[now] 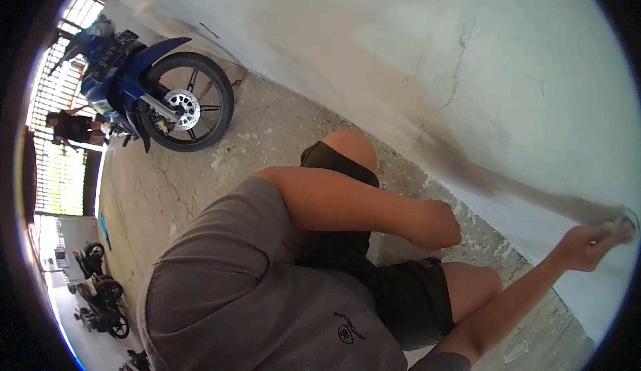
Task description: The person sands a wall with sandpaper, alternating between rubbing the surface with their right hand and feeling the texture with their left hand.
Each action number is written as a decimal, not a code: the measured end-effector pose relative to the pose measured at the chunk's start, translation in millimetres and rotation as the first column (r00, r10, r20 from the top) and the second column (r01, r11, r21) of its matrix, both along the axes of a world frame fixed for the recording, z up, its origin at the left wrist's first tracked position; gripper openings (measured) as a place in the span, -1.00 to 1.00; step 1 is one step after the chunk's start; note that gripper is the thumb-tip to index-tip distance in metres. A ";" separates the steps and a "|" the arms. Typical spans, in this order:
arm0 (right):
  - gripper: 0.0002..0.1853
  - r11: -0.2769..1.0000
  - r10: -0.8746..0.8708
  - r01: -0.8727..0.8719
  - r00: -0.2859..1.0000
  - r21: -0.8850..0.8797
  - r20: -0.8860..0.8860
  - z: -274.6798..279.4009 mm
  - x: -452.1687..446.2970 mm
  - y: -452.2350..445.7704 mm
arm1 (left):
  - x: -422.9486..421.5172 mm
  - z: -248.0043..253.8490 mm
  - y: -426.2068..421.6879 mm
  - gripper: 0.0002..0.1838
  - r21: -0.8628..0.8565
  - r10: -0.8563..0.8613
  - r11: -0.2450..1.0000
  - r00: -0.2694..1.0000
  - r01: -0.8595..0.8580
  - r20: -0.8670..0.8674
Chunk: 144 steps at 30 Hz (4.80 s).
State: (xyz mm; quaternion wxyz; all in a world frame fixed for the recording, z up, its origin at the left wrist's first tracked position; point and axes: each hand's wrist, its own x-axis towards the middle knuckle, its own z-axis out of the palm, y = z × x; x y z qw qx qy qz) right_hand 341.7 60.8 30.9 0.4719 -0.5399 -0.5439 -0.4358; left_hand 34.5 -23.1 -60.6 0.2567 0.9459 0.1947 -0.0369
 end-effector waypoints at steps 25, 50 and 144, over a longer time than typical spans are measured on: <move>-0.56 0.987 0.109 -0.142 0.933 -0.073 -0.343 18.5 -35.6 -2.9 | 2.6 2.3 5.5 -0.76 -0.030 -0.031 0.999 0.999 0.032 0.025; -0.56 0.980 0.199 -0.199 0.980 0.022 -0.005 -15.2 5.6 5.8 | 2.0 19.4 -1.4 -0.60 -0.096 -0.008 0.993 0.845 0.070 0.535; -0.41 0.948 0.313 -0.091 0.426 0.304 -0.849 -22.4 9.8 -5.1 | -10.9 50.3 -20.9 -0.33 -0.065 -0.089 0.993 0.990 0.096 0.109</move>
